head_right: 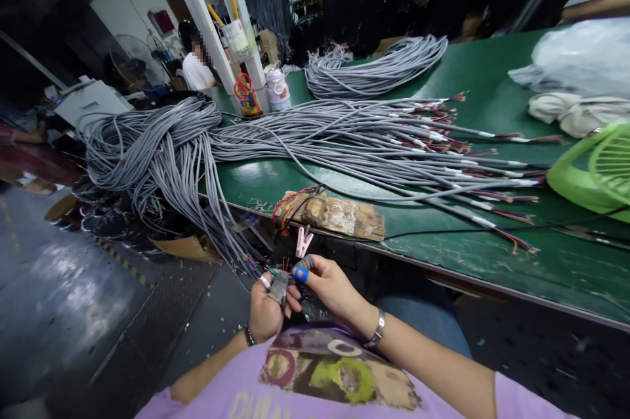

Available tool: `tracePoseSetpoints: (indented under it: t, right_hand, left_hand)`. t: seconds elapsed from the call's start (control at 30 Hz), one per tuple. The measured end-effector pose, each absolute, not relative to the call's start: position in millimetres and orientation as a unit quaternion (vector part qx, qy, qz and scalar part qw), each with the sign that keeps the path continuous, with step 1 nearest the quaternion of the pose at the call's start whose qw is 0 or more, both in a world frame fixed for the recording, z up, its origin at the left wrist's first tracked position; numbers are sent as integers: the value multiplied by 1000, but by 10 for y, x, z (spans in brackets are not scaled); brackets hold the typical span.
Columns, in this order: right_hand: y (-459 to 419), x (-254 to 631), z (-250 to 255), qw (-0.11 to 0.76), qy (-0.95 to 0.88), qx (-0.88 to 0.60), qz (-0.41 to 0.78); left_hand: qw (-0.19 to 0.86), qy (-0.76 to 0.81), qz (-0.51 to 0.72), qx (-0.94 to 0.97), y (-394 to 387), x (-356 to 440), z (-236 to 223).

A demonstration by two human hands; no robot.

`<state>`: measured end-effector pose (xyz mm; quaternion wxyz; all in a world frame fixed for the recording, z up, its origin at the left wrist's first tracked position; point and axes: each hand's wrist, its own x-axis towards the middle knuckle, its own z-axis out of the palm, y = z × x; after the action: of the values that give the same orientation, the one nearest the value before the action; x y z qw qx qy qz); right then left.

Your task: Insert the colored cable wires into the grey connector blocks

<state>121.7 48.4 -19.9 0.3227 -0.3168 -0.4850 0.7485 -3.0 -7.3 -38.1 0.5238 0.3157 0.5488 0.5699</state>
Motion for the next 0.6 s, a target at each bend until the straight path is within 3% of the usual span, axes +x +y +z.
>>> tracePoseSetpoints:
  t: [0.23,0.6]
  right_hand:
    - [491,1233,-212,349,-479,-359,721]
    - [508,1362,-181,311,-490,-350,736]
  left_hand:
    - [525,548,579,298,-68,-35,-364]
    - [526,550,579,292,-58,-61,-310]
